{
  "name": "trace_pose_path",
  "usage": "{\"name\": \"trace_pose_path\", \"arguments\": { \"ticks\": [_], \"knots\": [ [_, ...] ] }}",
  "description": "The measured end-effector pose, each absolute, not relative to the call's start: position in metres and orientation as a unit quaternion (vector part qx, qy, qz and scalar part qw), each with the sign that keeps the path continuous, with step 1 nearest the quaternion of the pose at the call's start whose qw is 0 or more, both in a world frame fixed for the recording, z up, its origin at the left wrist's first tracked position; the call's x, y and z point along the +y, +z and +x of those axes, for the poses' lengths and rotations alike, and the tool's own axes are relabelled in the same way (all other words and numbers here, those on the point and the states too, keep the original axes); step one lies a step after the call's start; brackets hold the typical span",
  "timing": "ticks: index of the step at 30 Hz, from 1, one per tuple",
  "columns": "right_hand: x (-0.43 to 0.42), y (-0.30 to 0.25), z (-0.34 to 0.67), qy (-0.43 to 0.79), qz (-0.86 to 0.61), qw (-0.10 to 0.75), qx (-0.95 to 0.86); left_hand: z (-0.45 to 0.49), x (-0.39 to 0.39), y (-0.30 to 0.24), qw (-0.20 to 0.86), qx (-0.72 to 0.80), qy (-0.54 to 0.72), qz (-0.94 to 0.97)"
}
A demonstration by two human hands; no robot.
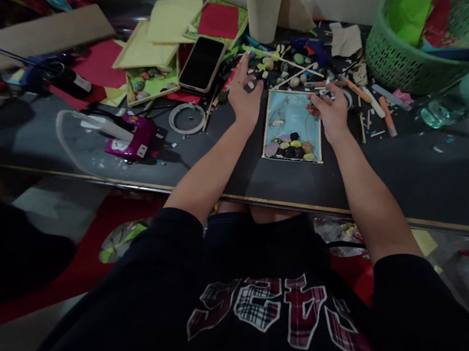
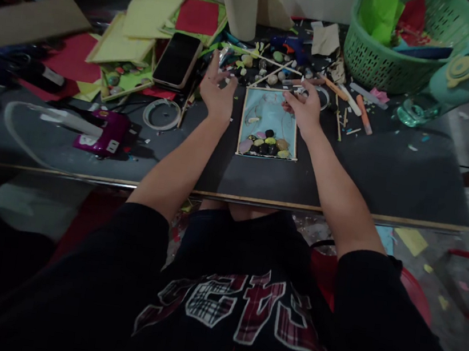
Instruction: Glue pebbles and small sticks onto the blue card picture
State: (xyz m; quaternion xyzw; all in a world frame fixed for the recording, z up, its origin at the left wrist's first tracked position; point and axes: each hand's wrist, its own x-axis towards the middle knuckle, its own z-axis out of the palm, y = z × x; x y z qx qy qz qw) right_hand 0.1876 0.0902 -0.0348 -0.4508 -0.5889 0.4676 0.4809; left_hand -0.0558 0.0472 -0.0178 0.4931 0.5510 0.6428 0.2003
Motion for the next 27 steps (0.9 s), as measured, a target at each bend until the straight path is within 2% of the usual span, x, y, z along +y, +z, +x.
{"name": "trace_pose_path", "arguments": {
  "ticks": [1,4,8,15,21,27],
  "knots": [
    [0.090,-0.035,0.188,0.466,-0.451,0.481,-0.590,-0.060,0.050,-0.022,0.146,0.576,0.642,0.485],
    [0.090,-0.037,0.187,0.459,-0.444,0.477,-0.604,-0.068,0.055,-0.031,0.072,0.621,0.621,0.473],
    [0.085,-0.030,0.188,0.439,-0.424,0.467,-0.640,-0.062,0.047,-0.027,0.070,0.558,0.586,0.583],
    [0.059,0.006,0.193,0.416,-0.402,0.441,-0.686,-0.023,0.012,0.003,0.051,0.453,0.435,0.777],
    [0.043,0.006,0.183,0.435,-0.381,0.383,-0.720,-0.020,0.009,0.009,0.077,0.444,0.352,0.820],
    [0.069,-0.017,0.192,0.443,-0.444,0.426,-0.652,-0.064,0.022,0.014,0.170,0.420,0.211,0.866]
  ]
}}
